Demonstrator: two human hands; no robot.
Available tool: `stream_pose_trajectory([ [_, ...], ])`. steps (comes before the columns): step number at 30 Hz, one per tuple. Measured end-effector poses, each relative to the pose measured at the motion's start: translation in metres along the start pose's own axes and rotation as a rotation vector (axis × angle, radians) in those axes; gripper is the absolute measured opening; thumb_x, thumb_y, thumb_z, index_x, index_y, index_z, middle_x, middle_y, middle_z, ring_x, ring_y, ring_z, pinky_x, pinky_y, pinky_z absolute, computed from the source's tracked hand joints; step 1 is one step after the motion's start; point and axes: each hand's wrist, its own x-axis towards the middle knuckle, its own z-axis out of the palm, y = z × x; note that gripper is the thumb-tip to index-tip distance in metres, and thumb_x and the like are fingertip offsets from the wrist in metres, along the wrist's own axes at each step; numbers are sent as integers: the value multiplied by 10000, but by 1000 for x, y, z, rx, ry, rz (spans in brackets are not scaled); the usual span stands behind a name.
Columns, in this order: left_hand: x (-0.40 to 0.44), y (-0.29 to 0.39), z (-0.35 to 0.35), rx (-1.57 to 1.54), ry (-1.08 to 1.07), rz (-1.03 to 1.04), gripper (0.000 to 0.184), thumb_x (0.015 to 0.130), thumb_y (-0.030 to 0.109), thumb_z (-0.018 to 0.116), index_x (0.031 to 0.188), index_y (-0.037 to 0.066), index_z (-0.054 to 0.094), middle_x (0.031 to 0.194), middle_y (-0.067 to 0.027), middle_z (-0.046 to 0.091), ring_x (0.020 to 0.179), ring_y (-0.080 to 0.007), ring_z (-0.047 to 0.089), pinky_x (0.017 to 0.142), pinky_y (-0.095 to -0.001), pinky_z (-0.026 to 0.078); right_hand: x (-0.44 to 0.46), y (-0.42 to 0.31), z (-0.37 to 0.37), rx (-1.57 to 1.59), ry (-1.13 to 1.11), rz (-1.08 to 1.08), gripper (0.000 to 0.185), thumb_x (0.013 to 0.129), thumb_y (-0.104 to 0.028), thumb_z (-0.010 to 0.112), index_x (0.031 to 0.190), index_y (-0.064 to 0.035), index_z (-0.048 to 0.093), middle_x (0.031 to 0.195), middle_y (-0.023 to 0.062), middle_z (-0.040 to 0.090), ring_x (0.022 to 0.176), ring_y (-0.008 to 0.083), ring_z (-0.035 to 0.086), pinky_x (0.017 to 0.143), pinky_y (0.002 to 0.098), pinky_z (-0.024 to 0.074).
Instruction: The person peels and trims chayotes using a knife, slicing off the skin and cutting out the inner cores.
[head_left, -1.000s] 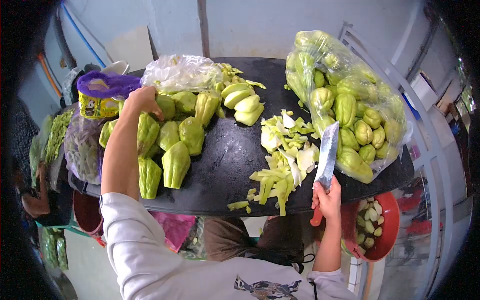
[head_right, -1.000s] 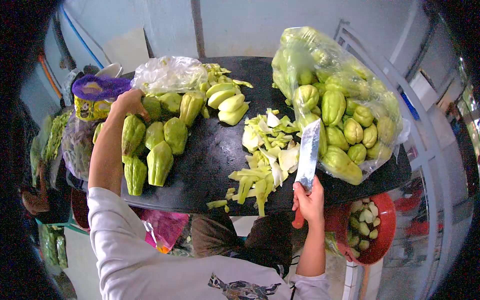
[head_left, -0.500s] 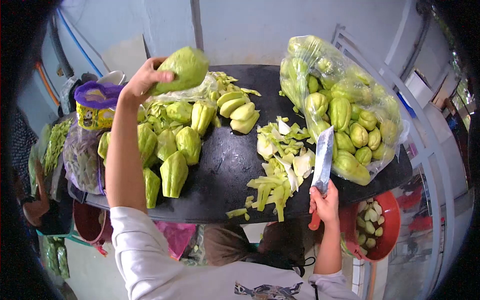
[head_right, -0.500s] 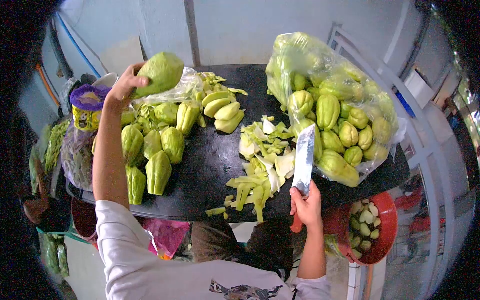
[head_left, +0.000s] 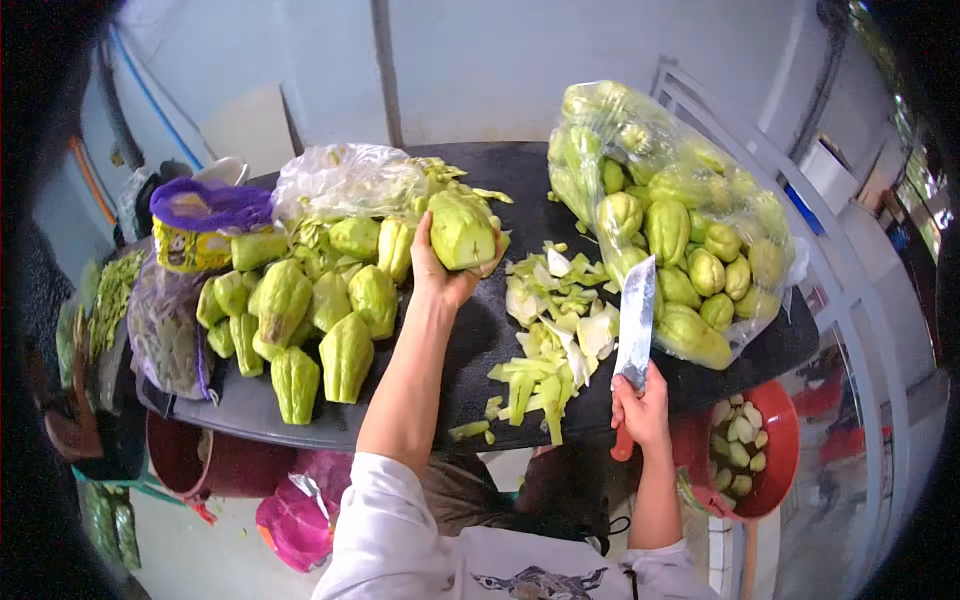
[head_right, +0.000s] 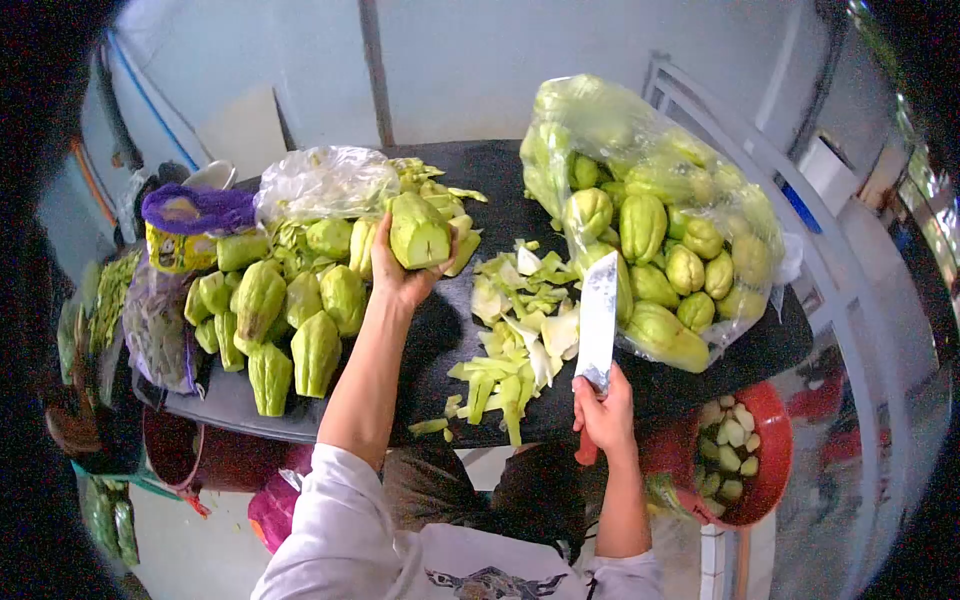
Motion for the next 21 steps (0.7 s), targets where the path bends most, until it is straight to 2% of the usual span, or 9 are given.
stream_pose_trajectory([
  [1,-5,-5,4,66,-33,-67,567,935,536,505,1320,120,497,1194,-160,592,1066,-371,589,885,-554,507,-3,0,2,5,18,7,123,946,-57,592,1017,-21,499,631,16,530,463,87,506,392,269,448],
  [3,-7,-19,7,67,-40,-130,568,925,531,527,1312,118,501,1181,-161,597,1057,-374,592,873,-550,510,-1,-6,7,-206,71,-24,127,949,-69,589,995,-1,492,655,73,590,504,158,592,425,323,474],
  [4,-9,-27,10,64,-39,-181,569,914,526,548,1305,115,504,1168,-163,601,1047,-378,594,861,-546,513,-1,-8,13,-458,125,-273,147,957,-72,579,1016,12,473,600,66,516,444,172,531,419,316,448],
  [5,-15,-36,11,126,1,-193,563,904,519,572,1287,110,514,1158,-159,606,1044,-378,595,858,-539,516,1,-14,16,-603,150,-466,158,952,-72,581,1020,20,473,631,149,547,545,315,611,475,379,479],
  [7,-20,-52,6,104,20,-236,552,900,517,581,1278,120,523,1162,-159,605,1043,-373,596,869,-544,515,0,-34,23,-907,143,-574,147,910,-77,605,990,-11,501,771,184,599,664,410,639,571,445,543],
  [11,-33,-69,-2,92,98,-276,590,889,528,597,1258,72,527,1154,-165,607,1036,-360,597,897,-555,508,11,-58,44,-1112,165,-693,188,858,-69,632,1001,-46,512,809,170,563,652,384,643,562,455,548],
  [13,-43,-72,1,119,155,-254,610,891,540,595,1246,48,528,1144,-171,607,1017,-352,604,873,-536,521,21,-65,54,-1216,84,-746,247,820,-51,640,1032,-66,515,807,154,541,640,361,646,542,446,551],
  [16,-49,-72,-3,145,147,-231,607,894,576,573,1218,64,548,1109,-152,623,962,-316,626,769,-444,535,41,-64,66,-1271,39,-807,233,848,-70,607,1060,-78,509,790,141,522,631,331,641,520,430,546],
  [21,-50,-67,-11,163,114,-245,582,901,591,552,1189,86,561,1113,-116,633,970,-288,632,816,-475,532,59,-68,77,-1383,22,-893,161,917,-162,549,1053,-85,506,787,124,488,620,294,628,474,405,515],
])
